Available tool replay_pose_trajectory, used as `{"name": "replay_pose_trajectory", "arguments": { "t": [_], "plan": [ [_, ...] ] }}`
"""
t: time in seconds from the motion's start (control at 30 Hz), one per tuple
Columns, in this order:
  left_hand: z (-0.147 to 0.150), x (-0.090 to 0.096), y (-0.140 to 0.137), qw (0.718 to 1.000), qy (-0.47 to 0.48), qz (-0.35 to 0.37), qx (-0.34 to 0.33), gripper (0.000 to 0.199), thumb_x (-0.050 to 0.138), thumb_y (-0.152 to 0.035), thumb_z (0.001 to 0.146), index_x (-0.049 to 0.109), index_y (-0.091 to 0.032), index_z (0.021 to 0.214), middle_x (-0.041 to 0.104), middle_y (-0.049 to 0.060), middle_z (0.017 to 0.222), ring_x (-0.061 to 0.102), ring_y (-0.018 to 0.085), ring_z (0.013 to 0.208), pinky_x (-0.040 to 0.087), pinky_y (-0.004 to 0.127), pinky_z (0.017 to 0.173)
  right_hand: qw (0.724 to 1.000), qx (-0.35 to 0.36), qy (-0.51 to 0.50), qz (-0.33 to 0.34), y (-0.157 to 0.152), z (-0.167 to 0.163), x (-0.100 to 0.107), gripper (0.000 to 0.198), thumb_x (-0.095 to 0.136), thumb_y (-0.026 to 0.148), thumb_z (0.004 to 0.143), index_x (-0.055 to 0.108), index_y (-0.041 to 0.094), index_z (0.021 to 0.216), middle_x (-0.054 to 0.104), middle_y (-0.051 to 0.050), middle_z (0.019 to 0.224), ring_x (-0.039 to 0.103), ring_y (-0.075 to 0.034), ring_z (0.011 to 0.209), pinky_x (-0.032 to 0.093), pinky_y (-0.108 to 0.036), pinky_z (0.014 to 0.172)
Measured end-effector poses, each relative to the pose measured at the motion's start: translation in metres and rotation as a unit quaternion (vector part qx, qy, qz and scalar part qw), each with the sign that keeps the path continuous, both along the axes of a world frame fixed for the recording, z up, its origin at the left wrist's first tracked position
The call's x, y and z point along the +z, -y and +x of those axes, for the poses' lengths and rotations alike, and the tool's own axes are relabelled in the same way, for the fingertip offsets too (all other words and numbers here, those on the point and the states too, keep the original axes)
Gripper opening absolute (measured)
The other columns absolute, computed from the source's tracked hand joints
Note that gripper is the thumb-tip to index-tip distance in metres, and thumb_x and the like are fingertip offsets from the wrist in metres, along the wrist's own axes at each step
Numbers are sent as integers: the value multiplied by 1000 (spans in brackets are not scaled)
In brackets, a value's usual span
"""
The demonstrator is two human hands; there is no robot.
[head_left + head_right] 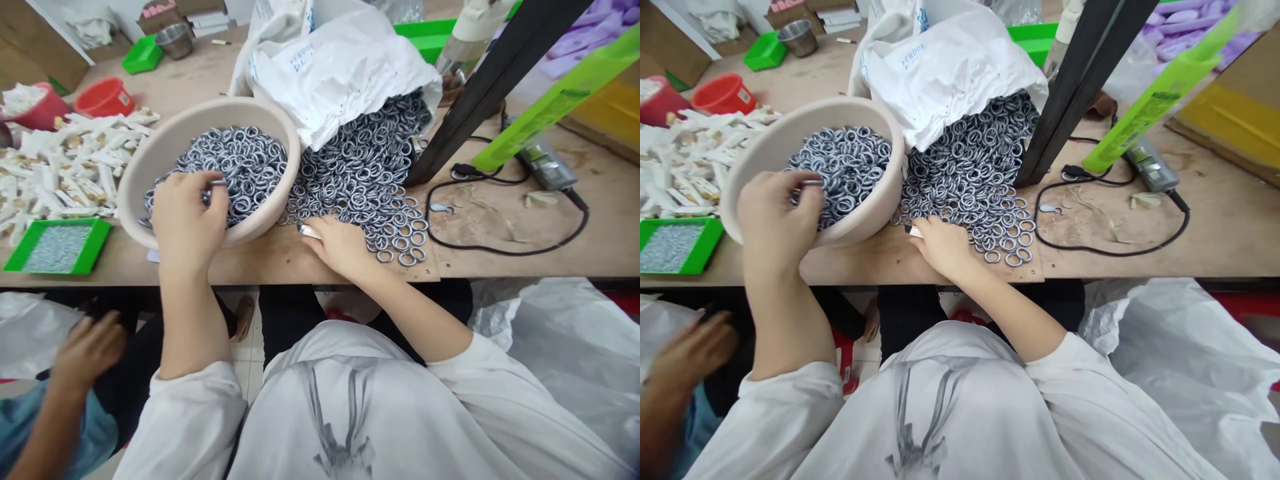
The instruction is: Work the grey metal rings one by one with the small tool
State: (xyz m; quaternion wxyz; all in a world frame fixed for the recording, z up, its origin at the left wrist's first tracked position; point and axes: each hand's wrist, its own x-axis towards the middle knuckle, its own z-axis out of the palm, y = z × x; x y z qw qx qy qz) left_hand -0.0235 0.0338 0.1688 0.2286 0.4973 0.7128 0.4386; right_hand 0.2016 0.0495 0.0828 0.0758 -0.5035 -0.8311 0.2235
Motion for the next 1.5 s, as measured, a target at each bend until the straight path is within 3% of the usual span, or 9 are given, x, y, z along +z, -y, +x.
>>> {"name": "replay_pose_trajectory", "arguments": {
  "t": [0.1, 0.2, 0.3, 0.4, 0.57, 0.63, 0.77, 1.1, 1.5],
  "plan": [
    [-6, 2, -2, 961, -278, -9, 1, 28, 72, -35, 79, 72, -19, 101, 65, 11, 124, 43, 40, 132, 18, 56, 114, 997, 26, 73, 13, -10, -18, -2, 27, 48, 29, 98, 66, 17, 114, 69, -15, 109, 68, -28, 91, 45, -34, 68],
    [19, -3, 23, 960, -258, 109, -19, 33, 68, -32, 85, 68, -23, 117, 62, 7, 131, 47, 32, 130, 26, 47, 113, 997, 8, 74, 3, -13, -14, -4, 27, 41, 17, 97, 66, 13, 108, 69, -18, 107, 68, -28, 92, 45, -34, 69],
    [58, -22, 52, 981, -90, 140, -96, 13, 63, -31, 89, 72, -22, 92, 69, 5, 92, 61, 23, 96, 42, 39, 95, 994, -22, -81, -63, -7, 8, -2, 21, 47, 24, 97, 66, 15, 95, 70, -13, 99, 66, -25, 89, 46, -33, 73],
    [90, -52, 66, 980, 146, -24, -133, 33, 57, -49, 92, 71, -20, 89, 69, 7, 88, 61, 20, 83, 47, 31, 77, 910, -27, -357, -209, 7, 29, 2, 29, 49, 40, 97, 60, 18, 83, 67, -4, 81, 63, -18, 78, 48, -30, 73],
    [122, -76, 63, 791, 539, -226, -179, 54, 59, -69, 81, 57, -16, 72, 55, 2, 62, 46, 11, 52, 36, 23, 48, 767, -50, -513, -382, 31, 40, 0, 38, 59, 59, 88, 54, 21, 87, 56, 5, 60, 56, -13, 48, 50, -27, 52],
    [131, -73, 61, 762, 590, -226, -143, 49, 68, -62, 78, 50, -17, 69, 47, -3, 57, 38, 7, 47, 32, 20, 45, 794, -69, -500, -339, 35, 41, -1, 37, 60, 58, 88, 58, 21, 94, 62, 2, 68, 60, -14, 54, 51, -28, 54],
    [144, -69, 63, 798, 575, -163, -74, 48, 74, -55, 76, 46, -18, 66, 39, -6, 51, 33, 5, 44, 27, 17, 42, 879, -64, -435, -185, 36, 43, 1, 34, 70, 50, 83, 64, 21, 99, 65, -1, 80, 62, -17, 71, 49, -28, 65],
    [147, -63, 61, 816, 562, -132, 29, 49, 78, -51, 71, 41, -19, 65, 37, -8, 52, 32, 4, 43, 28, 17, 40, 975, 10, -212, 61, 47, 48, 9, 50, 41, 59, 97, 54, 20, 69, 56, -4, 68, 50, -17, 66, 30, -30, 60],
    [140, -69, 69, 800, 582, -135, -63, 47, 76, -50, 76, 43, -19, 63, 38, -7, 50, 32, 5, 43, 33, 18, 42, 968, -31, -247, -27, 34, 49, -1, 49, 43, 52, 98, 48, 20, 62, 51, 2, 58, 47, -12, 56, 27, -26, 57]
  ]
}}
